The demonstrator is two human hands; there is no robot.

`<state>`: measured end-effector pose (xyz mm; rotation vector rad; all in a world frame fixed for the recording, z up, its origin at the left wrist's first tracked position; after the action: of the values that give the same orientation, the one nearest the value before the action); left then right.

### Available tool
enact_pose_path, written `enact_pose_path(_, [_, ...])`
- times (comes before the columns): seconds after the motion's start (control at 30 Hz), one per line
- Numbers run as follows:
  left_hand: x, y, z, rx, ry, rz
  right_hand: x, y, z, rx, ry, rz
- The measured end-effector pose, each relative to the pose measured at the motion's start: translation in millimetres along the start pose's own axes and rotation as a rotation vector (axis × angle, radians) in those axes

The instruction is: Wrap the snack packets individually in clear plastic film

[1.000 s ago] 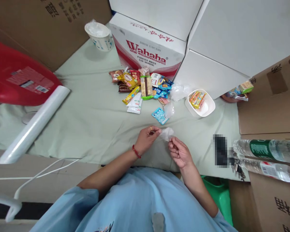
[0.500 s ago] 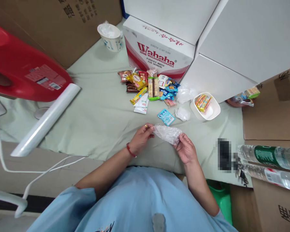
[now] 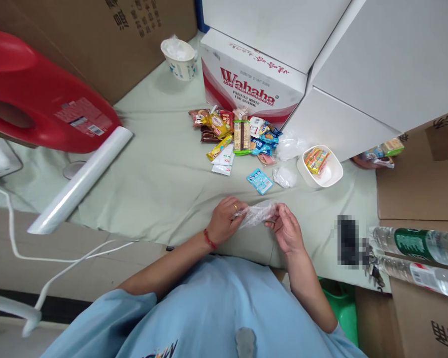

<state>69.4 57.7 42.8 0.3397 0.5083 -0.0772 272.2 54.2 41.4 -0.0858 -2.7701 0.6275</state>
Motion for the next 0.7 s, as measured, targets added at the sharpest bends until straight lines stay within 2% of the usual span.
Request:
enact_pose_path(0.13, [4.6,-1.8,1.7,-0.088,-0.133,0.050,4.4,0.1,7.2,-0.119,-0.238,-0.042])
enact_pose_path(0.2, [5.1,-2.8,-5.2,-0.253,-0.265,0.129,0.6,1.7,11.4,-0.119,-0.268,0.031])
enact_pose_path(0.27, [5.8,-4.6,-18.3,-0.493,-0.506,0.258,-4.8,2.8,14.4,-0.087,-0.227,0.088])
enact_pose_path(0.33, [8.7,-5.9,-30.0,-0.678,-0.758,0.352,-7.8,2.8,16.4,-0.038,-0.183,0.077])
enact_pose_path(0.4, [12.5,-5.0,-36.4,-0.775,-0.951,0.357,-8.3,2.0,18.0,0.012,-0.162,0.037])
enact_pose_path(0.57, [21.1,-5.5,-37.2,-0.939,-1.329,0.271,-8.3,2.1,20.3,0.053,-0.083,0.074])
enact_pose_path(0.63, [20.7,-6.6,-36.5,-0.921,-1.298,0.257,-9.9,2.9,19.0,0.002,-0.062,0.132])
enact_pose_path(0.7, [17.8,-8.0,-36.1,-0.853,-1.158,0.260,-14.4,1.5,13.1,-0.143,-0.122,0.272])
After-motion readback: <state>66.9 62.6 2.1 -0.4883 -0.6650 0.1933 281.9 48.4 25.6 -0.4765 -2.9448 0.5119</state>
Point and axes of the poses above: each hand's wrist, its own y-axis towards the middle knuckle, its own x-axis out of the palm, z = x × y, the point moved 4 cm from there along y, towards the middle knuckle, and after that the axes turned 3 degrees about z, right-handed, at the moved point
